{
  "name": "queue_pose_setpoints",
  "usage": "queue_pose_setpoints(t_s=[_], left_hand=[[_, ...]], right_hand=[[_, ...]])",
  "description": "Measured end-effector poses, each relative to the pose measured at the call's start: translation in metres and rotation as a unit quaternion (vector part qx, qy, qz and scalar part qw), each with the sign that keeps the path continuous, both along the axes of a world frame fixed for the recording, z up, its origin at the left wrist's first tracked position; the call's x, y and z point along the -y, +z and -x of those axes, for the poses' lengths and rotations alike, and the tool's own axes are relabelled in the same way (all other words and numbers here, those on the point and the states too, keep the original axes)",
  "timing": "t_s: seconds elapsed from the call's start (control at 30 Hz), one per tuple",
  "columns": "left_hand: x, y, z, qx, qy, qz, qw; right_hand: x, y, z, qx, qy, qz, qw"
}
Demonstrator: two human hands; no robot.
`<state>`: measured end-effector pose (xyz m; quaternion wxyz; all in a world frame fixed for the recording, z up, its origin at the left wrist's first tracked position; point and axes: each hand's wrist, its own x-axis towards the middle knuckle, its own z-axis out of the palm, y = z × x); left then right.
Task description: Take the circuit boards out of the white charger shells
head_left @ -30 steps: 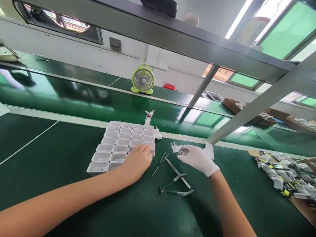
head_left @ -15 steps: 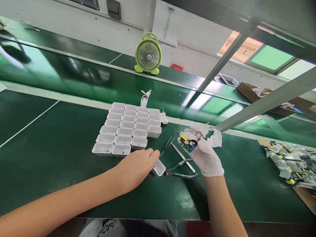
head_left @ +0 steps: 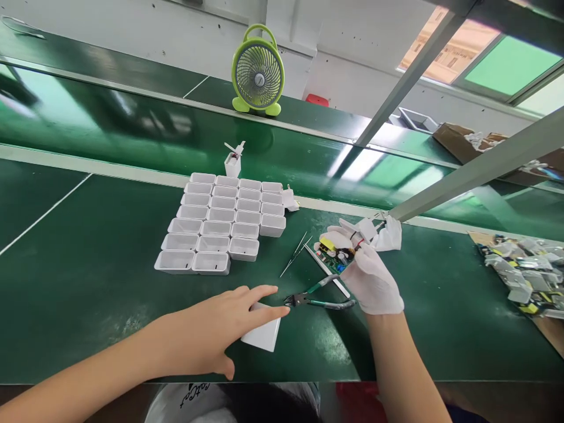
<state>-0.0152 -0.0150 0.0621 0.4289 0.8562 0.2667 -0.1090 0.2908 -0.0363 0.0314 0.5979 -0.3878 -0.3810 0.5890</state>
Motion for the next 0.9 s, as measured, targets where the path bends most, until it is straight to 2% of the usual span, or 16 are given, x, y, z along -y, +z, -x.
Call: queue_pose_setpoints(t_s=[0.13,0.2,0.27,0.33,0.4,0.47,0.53,0.6,0.67,0.73,0.83,0.9], left_hand=[[0.008,-0.016,-0.004,0.012,-0.072,-0.109,0.991],[0.008,-0.017,-0.011,0.04,-0.089,-0.148,0.984],[0.004,-0.013,-0.018,0.052,-0.085,-0.144,0.985],[-0.003,-0.008,-0.023,0.06,-0.043,-0.062,0.995],[-0.01,-0.007,-0.027,0.094,0.045,0.071,0.992],[-0.015,-0.011,-0.03,0.152,0.143,0.214,0.954],[-0.017,-0.02,-0.033,0.227,0.206,0.322,0.896],[-0.016,-0.029,-0.034,0.285,0.214,0.394,0.847],[-0.014,-0.034,-0.032,0.301,0.208,0.418,0.831],[-0.012,-0.035,-0.029,0.285,0.218,0.386,0.85],[-0.01,-0.033,-0.025,0.266,0.254,0.237,0.899],[-0.008,-0.033,-0.023,0.271,0.262,0.14,0.916]], right_hand=[[0.0,-0.003,0.001,0.003,0.014,0.015,1.0],[0.0,-0.003,0.002,0.011,0.023,0.014,1.0],[0.0,-0.001,0.004,0.026,0.024,0.008,0.999],[0.0,0.001,0.005,0.044,0.026,0.0,0.999],[0.002,0.002,0.006,0.055,0.025,-0.015,0.998],[0.005,0.001,0.007,0.057,0.011,-0.038,0.998],[0.009,-0.003,0.009,0.065,-0.009,-0.063,0.996],[0.014,-0.007,0.013,0.085,-0.023,-0.079,0.993],[0.02,-0.009,0.019,0.118,-0.024,-0.079,0.99],[0.025,-0.007,0.027,0.166,-0.017,-0.067,0.984],[0.031,0.0,0.04,0.237,-0.01,-0.069,0.969],[0.034,0.006,0.049,0.253,-0.007,-0.097,0.963]])
